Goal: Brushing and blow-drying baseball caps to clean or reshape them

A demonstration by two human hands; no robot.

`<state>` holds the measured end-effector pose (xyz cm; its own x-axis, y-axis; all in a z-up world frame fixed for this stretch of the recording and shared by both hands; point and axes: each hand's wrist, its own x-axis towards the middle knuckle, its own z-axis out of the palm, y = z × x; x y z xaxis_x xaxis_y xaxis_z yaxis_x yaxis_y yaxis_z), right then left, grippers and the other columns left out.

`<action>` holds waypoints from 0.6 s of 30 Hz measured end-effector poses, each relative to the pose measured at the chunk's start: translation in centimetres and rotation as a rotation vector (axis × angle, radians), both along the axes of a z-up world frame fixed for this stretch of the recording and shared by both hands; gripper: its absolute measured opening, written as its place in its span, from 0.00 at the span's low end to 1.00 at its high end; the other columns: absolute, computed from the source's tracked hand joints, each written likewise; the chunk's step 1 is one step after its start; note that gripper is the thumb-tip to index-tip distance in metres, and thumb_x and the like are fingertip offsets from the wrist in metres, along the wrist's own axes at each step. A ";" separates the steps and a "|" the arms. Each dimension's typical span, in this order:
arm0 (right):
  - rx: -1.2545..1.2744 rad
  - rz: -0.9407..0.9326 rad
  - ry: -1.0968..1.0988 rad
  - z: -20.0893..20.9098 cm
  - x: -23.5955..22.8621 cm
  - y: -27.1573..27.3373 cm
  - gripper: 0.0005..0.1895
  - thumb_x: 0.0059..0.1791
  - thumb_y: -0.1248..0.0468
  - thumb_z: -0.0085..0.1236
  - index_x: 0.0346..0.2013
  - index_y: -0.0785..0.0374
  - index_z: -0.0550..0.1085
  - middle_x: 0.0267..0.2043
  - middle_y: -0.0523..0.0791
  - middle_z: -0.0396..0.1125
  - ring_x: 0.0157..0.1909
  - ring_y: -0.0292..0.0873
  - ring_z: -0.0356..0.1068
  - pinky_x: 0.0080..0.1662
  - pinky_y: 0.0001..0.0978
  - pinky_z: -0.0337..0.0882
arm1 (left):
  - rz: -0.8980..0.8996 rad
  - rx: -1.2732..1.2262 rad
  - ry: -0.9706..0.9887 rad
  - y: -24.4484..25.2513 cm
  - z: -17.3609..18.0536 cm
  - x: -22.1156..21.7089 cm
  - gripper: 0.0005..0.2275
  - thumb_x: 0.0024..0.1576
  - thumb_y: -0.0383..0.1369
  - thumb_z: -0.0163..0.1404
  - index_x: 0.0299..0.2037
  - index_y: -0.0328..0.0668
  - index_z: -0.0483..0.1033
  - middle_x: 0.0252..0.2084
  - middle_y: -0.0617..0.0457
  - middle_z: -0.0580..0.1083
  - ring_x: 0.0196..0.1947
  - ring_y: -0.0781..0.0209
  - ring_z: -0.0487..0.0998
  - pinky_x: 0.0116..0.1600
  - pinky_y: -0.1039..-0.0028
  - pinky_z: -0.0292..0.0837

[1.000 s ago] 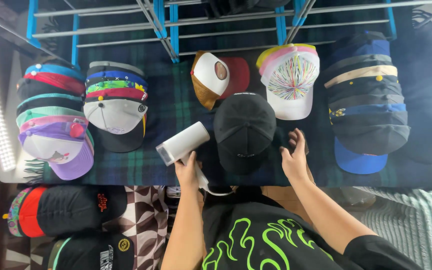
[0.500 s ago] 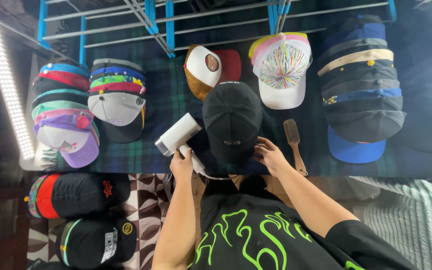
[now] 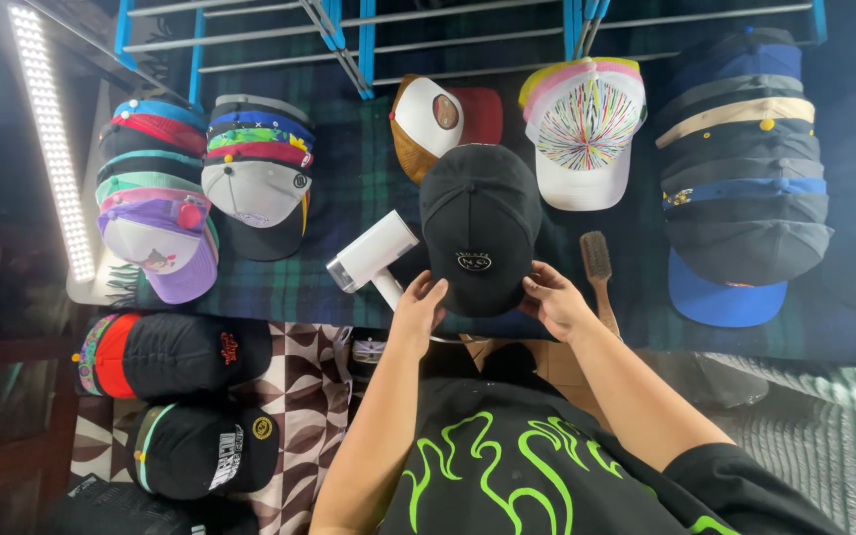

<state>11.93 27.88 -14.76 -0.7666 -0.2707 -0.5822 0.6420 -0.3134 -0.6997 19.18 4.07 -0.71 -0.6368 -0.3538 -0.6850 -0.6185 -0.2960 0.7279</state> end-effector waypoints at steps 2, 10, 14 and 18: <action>-0.026 0.000 0.023 3.2 0.2 -0.2 0.16 0.55 0.71 0.53 0.57 0.56 0.75 0.47 0.44 0.71 0.46 0.46 0.74 0.47 0.47 0.77 | -0.017 0.016 0.020 -0.3 -1.7 -0.2 0.29 0.57 0.40 0.61 0.69 0.47 0.67 0.64 0.49 0.72 0.62 0.55 0.73 0.60 0.64 0.74; -0.131 -0.005 0.215 14.0 -0.4 0.0 0.17 0.54 0.71 0.53 0.58 0.58 0.74 0.51 0.47 0.73 0.49 0.46 0.76 0.49 0.43 0.78 | 0.150 0.522 0.572 0.8 1.4 -1.1 0.17 0.62 0.24 0.52 0.62 0.45 0.72 0.52 0.50 0.77 0.51 0.56 0.80 0.50 0.68 0.77; -0.093 -0.038 0.296 16.4 1.3 -1.1 0.17 0.52 0.73 0.54 0.57 0.64 0.74 0.50 0.51 0.72 0.48 0.50 0.75 0.48 0.48 0.79 | 0.226 0.750 0.610 2.9 2.7 -1.5 0.14 0.60 0.32 0.55 0.56 0.54 0.74 0.46 0.47 0.80 0.41 0.51 0.84 0.42 0.62 0.81; -0.011 -0.106 0.370 21.6 1.6 0.1 0.10 0.55 0.71 0.51 0.48 0.74 0.75 0.48 0.60 0.71 0.49 0.60 0.76 0.48 0.56 0.78 | 0.244 0.638 0.615 -1.6 6.0 -3.3 0.09 0.57 0.28 0.58 0.47 0.43 0.76 0.41 0.39 0.79 0.40 0.49 0.83 0.47 0.48 0.80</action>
<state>13.49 28.02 6.88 -0.9484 -0.1832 -0.2586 0.3105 -0.3733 -0.8742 15.91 2.48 5.32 -0.9113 -0.1972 -0.3613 -0.0439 -0.8262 0.5617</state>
